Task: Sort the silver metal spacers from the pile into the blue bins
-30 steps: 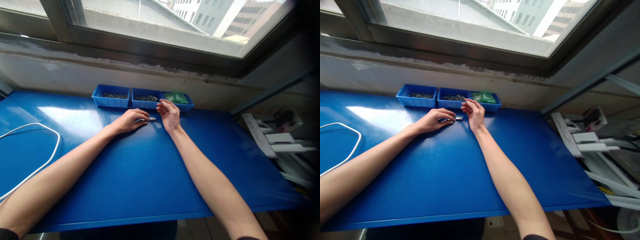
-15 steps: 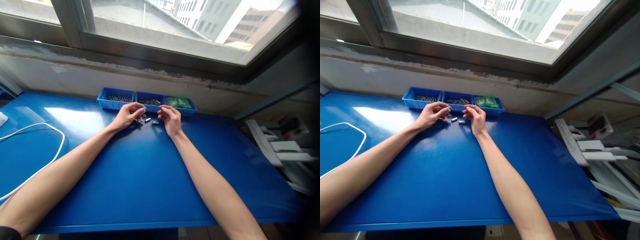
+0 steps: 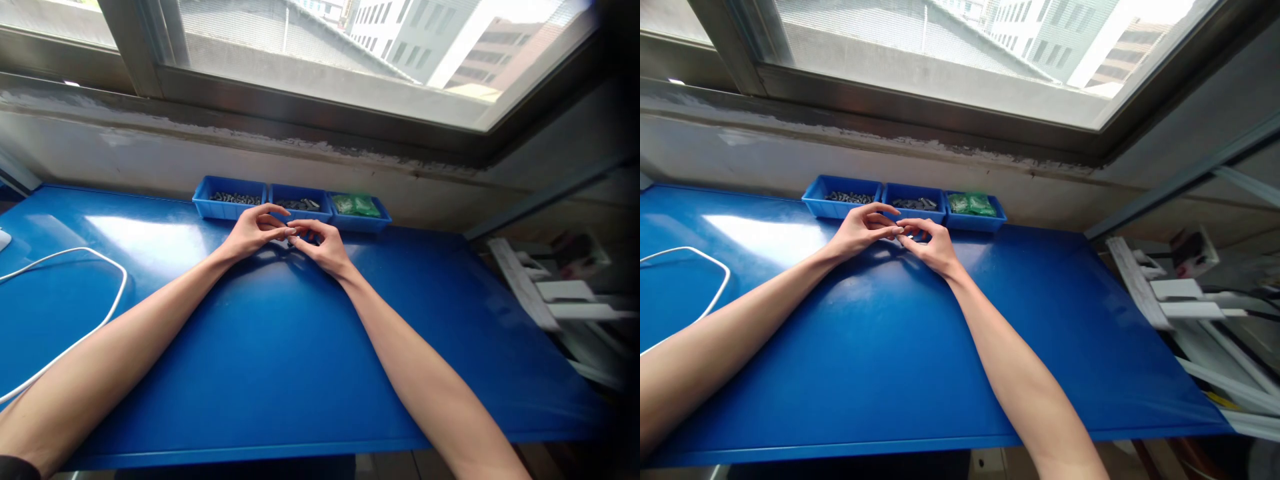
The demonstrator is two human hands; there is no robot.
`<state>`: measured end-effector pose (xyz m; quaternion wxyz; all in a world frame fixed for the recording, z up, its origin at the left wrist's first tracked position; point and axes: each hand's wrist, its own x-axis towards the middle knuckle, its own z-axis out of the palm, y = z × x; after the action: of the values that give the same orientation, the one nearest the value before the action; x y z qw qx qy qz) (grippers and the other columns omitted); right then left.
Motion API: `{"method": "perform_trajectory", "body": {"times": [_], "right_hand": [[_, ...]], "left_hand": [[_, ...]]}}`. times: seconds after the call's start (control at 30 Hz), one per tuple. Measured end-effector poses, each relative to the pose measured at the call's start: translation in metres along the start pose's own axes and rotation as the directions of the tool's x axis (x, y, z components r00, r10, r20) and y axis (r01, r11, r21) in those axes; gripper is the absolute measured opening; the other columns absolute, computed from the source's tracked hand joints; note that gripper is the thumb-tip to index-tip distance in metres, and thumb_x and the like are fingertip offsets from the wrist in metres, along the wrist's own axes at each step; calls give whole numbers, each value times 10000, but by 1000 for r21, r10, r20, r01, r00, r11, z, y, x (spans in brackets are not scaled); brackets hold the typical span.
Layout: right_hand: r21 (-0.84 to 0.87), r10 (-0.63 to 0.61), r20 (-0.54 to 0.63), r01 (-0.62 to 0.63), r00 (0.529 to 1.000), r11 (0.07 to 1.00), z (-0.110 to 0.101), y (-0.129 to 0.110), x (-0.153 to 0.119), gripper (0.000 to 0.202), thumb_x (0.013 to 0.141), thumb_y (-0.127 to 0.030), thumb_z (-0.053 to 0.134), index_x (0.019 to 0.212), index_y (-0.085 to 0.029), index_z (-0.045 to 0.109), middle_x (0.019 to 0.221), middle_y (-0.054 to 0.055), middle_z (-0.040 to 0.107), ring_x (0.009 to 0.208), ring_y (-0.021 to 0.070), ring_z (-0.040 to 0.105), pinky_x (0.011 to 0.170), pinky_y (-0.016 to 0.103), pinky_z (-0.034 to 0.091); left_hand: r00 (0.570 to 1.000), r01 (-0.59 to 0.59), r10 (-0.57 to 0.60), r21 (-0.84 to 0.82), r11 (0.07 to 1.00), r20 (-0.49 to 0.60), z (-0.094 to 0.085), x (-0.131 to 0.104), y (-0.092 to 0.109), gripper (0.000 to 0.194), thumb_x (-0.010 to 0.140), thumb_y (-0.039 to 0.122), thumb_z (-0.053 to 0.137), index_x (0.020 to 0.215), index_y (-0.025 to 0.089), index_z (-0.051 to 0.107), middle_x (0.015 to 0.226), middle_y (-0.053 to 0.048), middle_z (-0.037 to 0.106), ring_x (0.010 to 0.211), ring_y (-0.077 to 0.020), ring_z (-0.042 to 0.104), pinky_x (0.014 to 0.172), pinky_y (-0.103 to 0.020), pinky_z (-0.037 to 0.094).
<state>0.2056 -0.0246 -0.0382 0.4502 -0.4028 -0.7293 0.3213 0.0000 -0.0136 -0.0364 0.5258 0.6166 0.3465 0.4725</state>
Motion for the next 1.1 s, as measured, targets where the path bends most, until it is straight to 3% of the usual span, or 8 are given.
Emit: {"method": "perform_trajectory", "body": {"times": [0.17,0.3,0.37,0.43,0.57,0.7,0.97,1.1], "right_hand": [[180,96,0,-94,995,979,2,3,2,335,773,-502,812,967,-228,806,912,39,800,793,202,715,747,341,577],[303,181,-285,-90,942,949,0,13,8,346,721,-492,851,943,-233,791,928,39,798,813,208,732,792,362,612],[316,197,-425,-59,884,947,-2,20,10,350,731,-473,846,969,-226,778,885,37,789,767,198,728,771,360,618],[329,215,-487,-50,846,943,-3,26,12,361,740,-462,839,990,-213,764,850,36,780,755,198,734,771,364,627],[345,244,-469,-78,849,935,-3,32,13,372,759,-468,819,1004,-199,744,858,45,781,814,216,758,840,395,641],[354,247,-436,-87,866,931,-2,29,13,351,752,-453,824,979,-199,742,868,50,782,808,215,759,830,384,641],[315,253,-414,-123,875,941,-1,19,11,355,763,-531,793,876,-202,726,731,15,736,590,141,668,592,286,574],[290,225,-403,-109,887,951,-1,18,11,327,786,-503,771,872,-189,741,688,-1,721,532,111,624,554,256,540]], "left_hand": [[999,-18,20,45,999,-27,2,2,-1,555,743,564,839,1076,146,687,872,-76,774,783,-215,761,761,-316,623],[994,-86,98,189,978,-54,5,3,-4,518,897,633,643,1053,144,710,957,-97,770,870,-217,748,805,-312,600],[985,-161,170,342,926,3,7,2,-4,460,938,581,613,1045,151,737,1019,-99,774,921,-217,734,844,-306,579],[959,-281,256,476,833,119,9,0,-3,380,958,494,612,1057,158,761,1079,-102,771,964,-220,721,898,-316,558],[877,-479,331,576,662,349,11,-2,-5,278,946,362,623,1085,184,786,1169,-117,757,1087,-246,691,1002,-359,524],[853,-521,335,612,595,401,8,-1,-10,211,934,307,625,997,201,796,1156,-114,758,1072,-249,687,970,-372,536],[909,-417,294,619,665,296,6,0,-12,240,955,291,586,1054,165,764,1051,-98,769,884,-196,713,828,-297,553],[949,-314,255,526,791,184,6,0,-10,276,922,312,636,1122,154,741,1009,-92,779,875,-193,727,823,-290,571]]}}
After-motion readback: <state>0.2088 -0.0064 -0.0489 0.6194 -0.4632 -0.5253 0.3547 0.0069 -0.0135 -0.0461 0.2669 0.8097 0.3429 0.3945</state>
